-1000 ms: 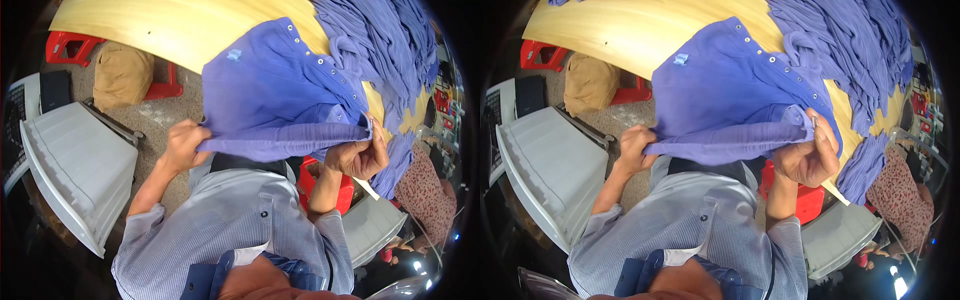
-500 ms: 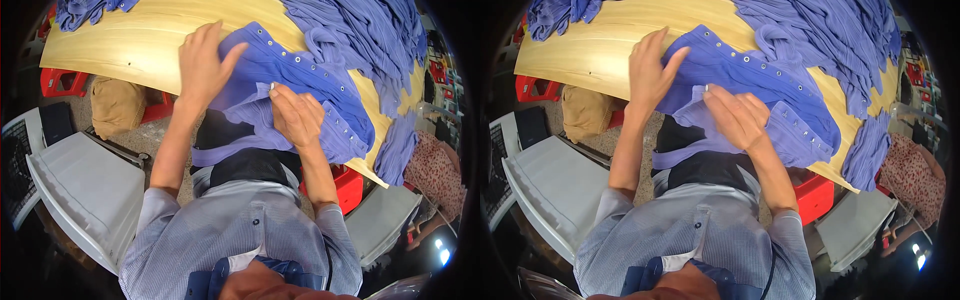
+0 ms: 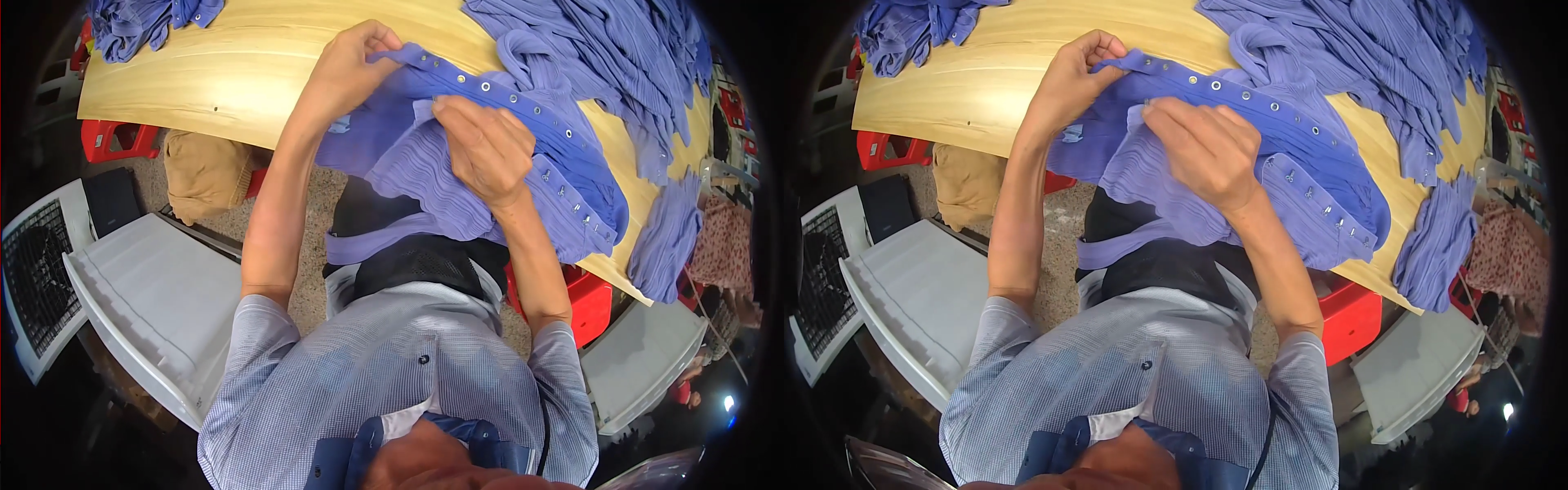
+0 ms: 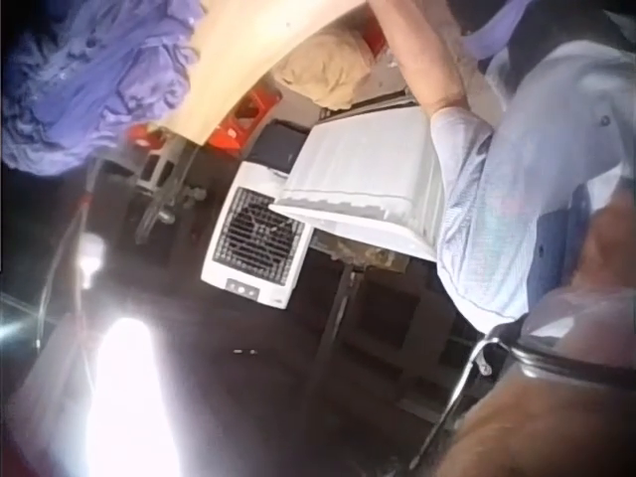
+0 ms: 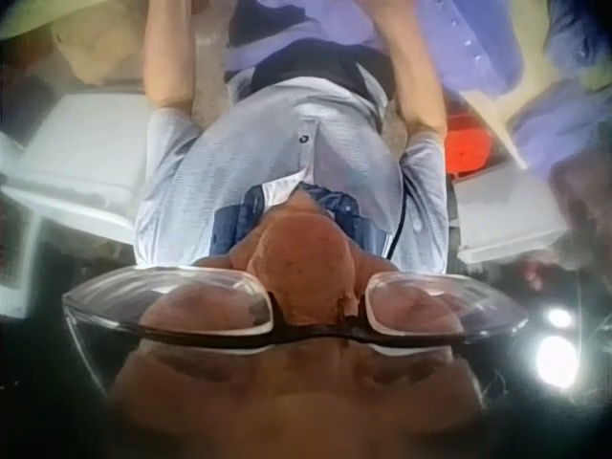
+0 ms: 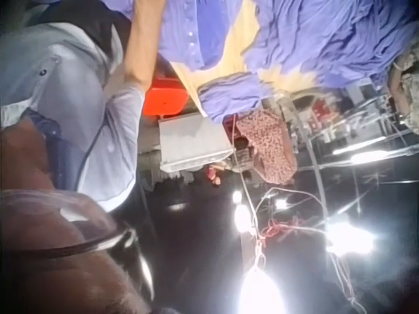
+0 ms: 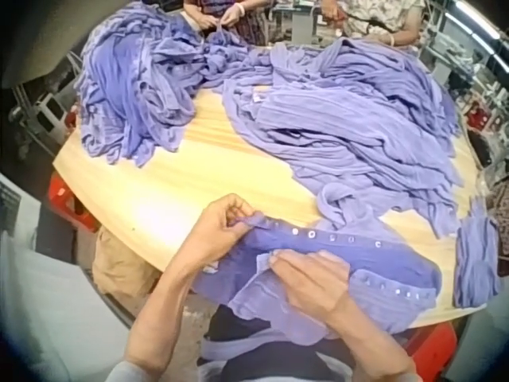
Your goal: Fastening small metal snaps along the seam of blue pleated garments on a wooden work table.
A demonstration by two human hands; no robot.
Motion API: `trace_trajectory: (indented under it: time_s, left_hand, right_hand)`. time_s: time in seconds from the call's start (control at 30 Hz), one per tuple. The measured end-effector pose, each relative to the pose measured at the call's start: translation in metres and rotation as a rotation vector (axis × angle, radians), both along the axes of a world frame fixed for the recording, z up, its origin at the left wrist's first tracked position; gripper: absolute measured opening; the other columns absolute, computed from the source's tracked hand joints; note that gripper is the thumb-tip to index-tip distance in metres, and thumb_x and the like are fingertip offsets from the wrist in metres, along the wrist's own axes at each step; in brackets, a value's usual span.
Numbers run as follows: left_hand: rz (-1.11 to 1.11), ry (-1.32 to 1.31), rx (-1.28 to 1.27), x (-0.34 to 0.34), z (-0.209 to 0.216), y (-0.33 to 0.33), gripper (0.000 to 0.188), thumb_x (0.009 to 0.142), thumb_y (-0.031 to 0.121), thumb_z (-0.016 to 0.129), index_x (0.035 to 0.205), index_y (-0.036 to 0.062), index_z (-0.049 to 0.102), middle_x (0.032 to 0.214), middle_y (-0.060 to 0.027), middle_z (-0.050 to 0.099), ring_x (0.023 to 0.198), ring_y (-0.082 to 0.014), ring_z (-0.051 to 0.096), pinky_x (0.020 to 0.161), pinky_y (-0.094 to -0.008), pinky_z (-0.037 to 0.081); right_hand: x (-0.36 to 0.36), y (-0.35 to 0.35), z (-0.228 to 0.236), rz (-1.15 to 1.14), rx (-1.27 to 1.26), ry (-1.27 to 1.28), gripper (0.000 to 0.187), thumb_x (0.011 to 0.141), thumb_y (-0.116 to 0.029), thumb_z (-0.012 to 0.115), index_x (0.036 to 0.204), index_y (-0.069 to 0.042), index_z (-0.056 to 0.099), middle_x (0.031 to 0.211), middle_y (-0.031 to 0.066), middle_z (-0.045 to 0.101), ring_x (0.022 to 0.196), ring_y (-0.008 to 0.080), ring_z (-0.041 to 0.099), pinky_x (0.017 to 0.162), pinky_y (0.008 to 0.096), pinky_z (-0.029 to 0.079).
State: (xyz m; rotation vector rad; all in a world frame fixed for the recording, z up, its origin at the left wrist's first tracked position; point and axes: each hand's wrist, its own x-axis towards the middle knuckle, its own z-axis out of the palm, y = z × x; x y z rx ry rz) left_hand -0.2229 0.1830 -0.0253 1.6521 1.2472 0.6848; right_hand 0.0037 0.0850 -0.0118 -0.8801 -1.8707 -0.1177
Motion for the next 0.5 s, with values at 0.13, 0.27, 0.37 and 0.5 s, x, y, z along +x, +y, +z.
trace_trajectory:
  time_s: [0.13, 0.27, 0.37, 0.5]
  left_hand:
    - [0.002, -0.026, 0.114, -0.003, -0.004, -0.005, 0.02, 0.099, 0.008, 0.079, 0.115, -0.0007, 0.07, 0.108, -0.0118, 0.082, 0.096, -0.0175, 0.076, 0.084, -0.032, 0.058]
    - [0.055, -0.219, 0.093, -0.003, -0.007, -0.006, 0.015, 0.101, 0.004, 0.076, 0.114, 0.0017, 0.068, 0.108, -0.0084, 0.081, 0.1, -0.0125, 0.074, 0.085, -0.0308, 0.057]
    - [0.007, -0.432, -0.149, -0.006, 0.003, -0.013, 0.015, 0.105, -0.005, 0.07, 0.113, 0.0049, 0.063, 0.107, -0.0035, 0.075, 0.103, -0.0084, 0.07, 0.091, -0.0227, 0.055]
    - [-0.021, -0.589, -0.242, -0.006, 0.012, -0.014, 0.016, 0.106, -0.002, 0.073, 0.118, 0.0063, 0.066, 0.11, -0.003, 0.076, 0.108, -0.0068, 0.07, 0.093, -0.0223, 0.055]
  right_hand:
    - [-0.009, 0.018, 0.011, -0.014, -0.145, 0.029, 0.019, 0.085, 0.004, 0.082, 0.101, -0.005, 0.082, 0.099, 0.0063, 0.083, 0.082, 0.0233, 0.079, 0.067, 0.0342, 0.054]
    - [-0.032, 0.017, -0.004, 0.015, -0.478, 0.217, 0.014, 0.088, -0.001, 0.084, 0.101, -0.005, 0.081, 0.1, 0.0082, 0.081, 0.092, 0.0299, 0.079, 0.079, 0.0399, 0.057]
    - [-0.033, 0.021, -0.02, 0.054, -0.579, 0.303, 0.013, 0.089, -0.003, 0.085, 0.101, -0.006, 0.081, 0.101, 0.0089, 0.08, 0.094, 0.0311, 0.077, 0.085, 0.0418, 0.057]
    - [-0.028, 0.022, -0.021, 0.062, -0.603, 0.219, 0.014, 0.089, -0.005, 0.085, 0.102, -0.006, 0.08, 0.101, 0.0087, 0.078, 0.099, 0.0313, 0.072, 0.092, 0.0432, 0.053]
